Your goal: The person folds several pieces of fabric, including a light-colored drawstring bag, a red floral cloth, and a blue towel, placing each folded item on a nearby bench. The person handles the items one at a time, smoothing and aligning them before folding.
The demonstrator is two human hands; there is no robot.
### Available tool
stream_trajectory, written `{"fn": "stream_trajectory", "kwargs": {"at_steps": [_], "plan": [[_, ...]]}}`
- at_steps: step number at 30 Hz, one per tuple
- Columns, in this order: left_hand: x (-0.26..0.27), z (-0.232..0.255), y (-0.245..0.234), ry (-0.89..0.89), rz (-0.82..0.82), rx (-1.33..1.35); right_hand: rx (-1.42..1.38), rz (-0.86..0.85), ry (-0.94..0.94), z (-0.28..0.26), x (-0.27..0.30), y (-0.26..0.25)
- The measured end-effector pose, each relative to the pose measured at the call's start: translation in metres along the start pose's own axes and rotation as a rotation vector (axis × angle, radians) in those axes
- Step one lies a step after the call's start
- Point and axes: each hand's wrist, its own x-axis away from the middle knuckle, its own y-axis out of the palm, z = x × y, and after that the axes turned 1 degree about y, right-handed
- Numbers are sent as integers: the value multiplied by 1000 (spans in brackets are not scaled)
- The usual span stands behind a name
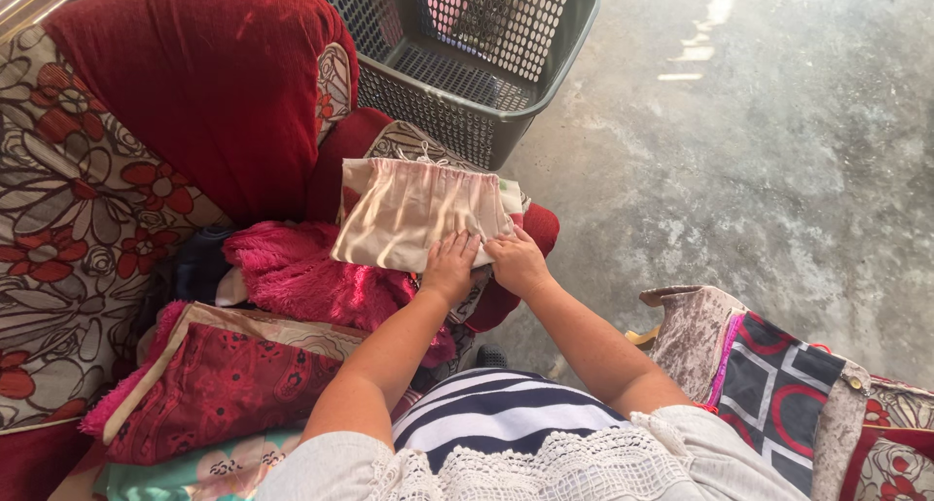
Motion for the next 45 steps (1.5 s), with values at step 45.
{"fn": "stream_trajectory", "kwargs": {"at_steps": [45], "plan": [[163,-128,-73,-382,822,788,-363,376,-281,-210,-43,-144]]}}
